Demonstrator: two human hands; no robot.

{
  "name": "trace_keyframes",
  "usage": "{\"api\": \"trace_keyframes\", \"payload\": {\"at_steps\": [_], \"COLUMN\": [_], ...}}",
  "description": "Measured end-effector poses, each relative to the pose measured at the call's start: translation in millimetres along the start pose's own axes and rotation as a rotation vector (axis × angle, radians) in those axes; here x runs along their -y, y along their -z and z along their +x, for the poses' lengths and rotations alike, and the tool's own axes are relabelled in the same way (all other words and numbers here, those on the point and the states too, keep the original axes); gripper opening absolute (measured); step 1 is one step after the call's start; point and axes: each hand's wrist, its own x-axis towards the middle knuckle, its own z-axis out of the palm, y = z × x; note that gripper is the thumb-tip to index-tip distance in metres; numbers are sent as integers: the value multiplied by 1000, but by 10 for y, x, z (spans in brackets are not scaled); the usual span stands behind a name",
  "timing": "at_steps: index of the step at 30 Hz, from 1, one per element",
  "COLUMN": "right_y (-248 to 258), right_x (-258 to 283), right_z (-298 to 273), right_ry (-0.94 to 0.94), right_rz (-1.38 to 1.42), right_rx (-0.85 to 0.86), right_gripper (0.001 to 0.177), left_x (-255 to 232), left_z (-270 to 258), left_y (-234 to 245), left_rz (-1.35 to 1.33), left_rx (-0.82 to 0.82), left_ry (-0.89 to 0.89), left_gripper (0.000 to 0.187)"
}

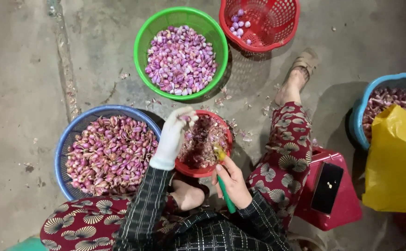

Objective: A person wearing gloves uses a small knife to peel the outer skins off small red onions and sorts them into different baskets.

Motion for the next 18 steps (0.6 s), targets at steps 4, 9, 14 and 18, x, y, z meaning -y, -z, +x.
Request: {"api": "trace_keyframes", "payload": {"at_steps": [4,9,14,18], "right_y": [-10,-93,-78,-55], "right_x": [-8,94,62,39], "right_z": [-37,-64,-84,-107], "right_ry": [-22,-10,-21,-43], "right_rz": [63,17,-49,-35], "right_rx": [16,240,189,224], "right_gripper": [57,64,55,62], "left_x": [-147,-234,69,227], "left_z": [-442,-954,-1131,-1163], "left_y": [-274,-493,-318,-180], "left_rz": [-81,-21,140,116], "left_rx": [-43,26,-137,-171], "left_ry": [174,181,156,133], "left_gripper": [36,58,40,27]}}
